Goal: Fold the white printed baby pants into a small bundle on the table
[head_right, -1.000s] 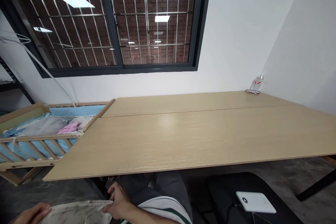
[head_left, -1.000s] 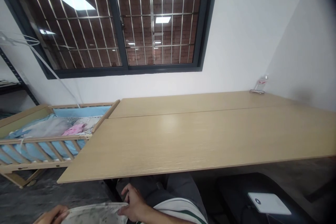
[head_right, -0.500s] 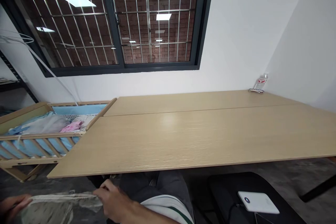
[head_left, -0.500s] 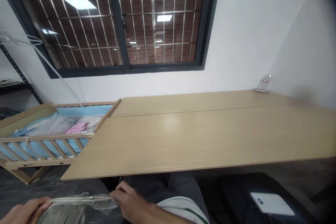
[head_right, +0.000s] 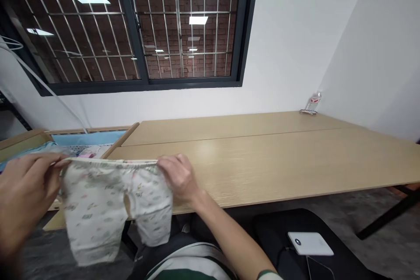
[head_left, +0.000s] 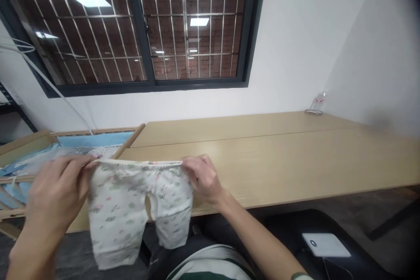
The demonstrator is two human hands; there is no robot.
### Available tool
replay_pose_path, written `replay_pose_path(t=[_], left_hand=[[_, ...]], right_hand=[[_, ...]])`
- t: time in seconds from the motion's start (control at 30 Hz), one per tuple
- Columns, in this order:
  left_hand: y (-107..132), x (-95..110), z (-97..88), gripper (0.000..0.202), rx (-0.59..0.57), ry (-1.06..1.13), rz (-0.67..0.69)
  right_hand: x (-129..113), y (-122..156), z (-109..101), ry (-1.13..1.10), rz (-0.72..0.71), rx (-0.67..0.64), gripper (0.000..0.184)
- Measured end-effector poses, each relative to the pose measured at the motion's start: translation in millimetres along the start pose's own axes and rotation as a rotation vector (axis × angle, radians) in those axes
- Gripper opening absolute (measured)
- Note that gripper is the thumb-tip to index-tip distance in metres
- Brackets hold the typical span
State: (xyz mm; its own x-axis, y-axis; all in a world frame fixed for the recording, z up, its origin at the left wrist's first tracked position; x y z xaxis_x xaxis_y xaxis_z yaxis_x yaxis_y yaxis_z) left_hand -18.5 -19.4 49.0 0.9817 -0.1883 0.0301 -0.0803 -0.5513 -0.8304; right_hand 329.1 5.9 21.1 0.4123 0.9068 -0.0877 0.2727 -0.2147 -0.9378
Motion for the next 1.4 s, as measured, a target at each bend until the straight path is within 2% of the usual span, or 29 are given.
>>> replay_pose_path(t=[0.07,0.13,0.2,0.3,0.37,0.47,0.57,0.63,0.73,0.87,1.0,1.1,1.2,1.4], left_hand=[[-30,36,6.5,0.029,0.041,-0.056,0.068],[-55,62,20.9,0.029,0.084,-0.044,0.131],[-75,78,47.3,0.03,0.047,0.001,0.186],[-89,89,102.2,0.031,-0.109,0.071,0.223],[-87,95,143.4,0.032,-0.273,0.127,0.209],[-71,106,200.0,0.034,-0.495,0.199,0.188],[-49,117,242.2,0.031,-0.586,0.198,0.191],[-36,121,262.3,0.031,-0.626,0.186,0.183],[-21,125,278.5,0.035,-0.641,0.171,0.166],[-3,135,283.3,0.045,-0.659,0.207,0.199],[21,144,290.3,0.062,-0.755,0.245,0.239],[31,145,301.5,0.074,-0.824,0.243,0.218],[29,143,314.0,0.079,-0.871,0.241,0.198],[7,137,337.6,0.08,-0.921,0.219,0.15]], right_hand=[[18,-10,-22,0.066,0.001,0.026,0.024],[39,-17,-38,0.121,0.037,0.021,0.022],[64,-21,-48,0.158,0.102,-0.016,0.02],[107,-14,-49,0.166,0.219,-0.131,0.019],[136,-2,-42,0.148,0.308,-0.225,0.02],[178,28,-24,0.146,0.469,-0.391,0.021],[209,59,-5,0.184,0.602,-0.575,0.023],[221,75,5,0.204,0.637,-0.648,0.024],[226,86,12,0.229,0.645,-0.685,0.025],[220,94,9,0.293,0.618,-0.753,0.028],[209,104,8,0.343,0.562,-0.899,0.029],[208,109,10,0.359,0.559,-0.945,0.03],[217,109,15,0.387,0.574,-0.969,0.034],[245,101,28,0.438,0.628,-0.995,0.037]])
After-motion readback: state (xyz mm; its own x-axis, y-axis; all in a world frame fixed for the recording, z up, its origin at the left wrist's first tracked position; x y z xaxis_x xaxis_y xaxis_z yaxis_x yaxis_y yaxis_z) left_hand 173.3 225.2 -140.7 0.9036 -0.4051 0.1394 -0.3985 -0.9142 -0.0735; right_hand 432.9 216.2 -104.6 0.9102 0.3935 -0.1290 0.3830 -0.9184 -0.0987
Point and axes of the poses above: each hand's wrist, its own y-axis away from the middle knuckle, its own z-axis out of the palm, x = y × z, the point moved 4 cm from there along -y, towards the middle knuckle, and after that the axes turned 2 degrees about -y, right-handed, at the moved point
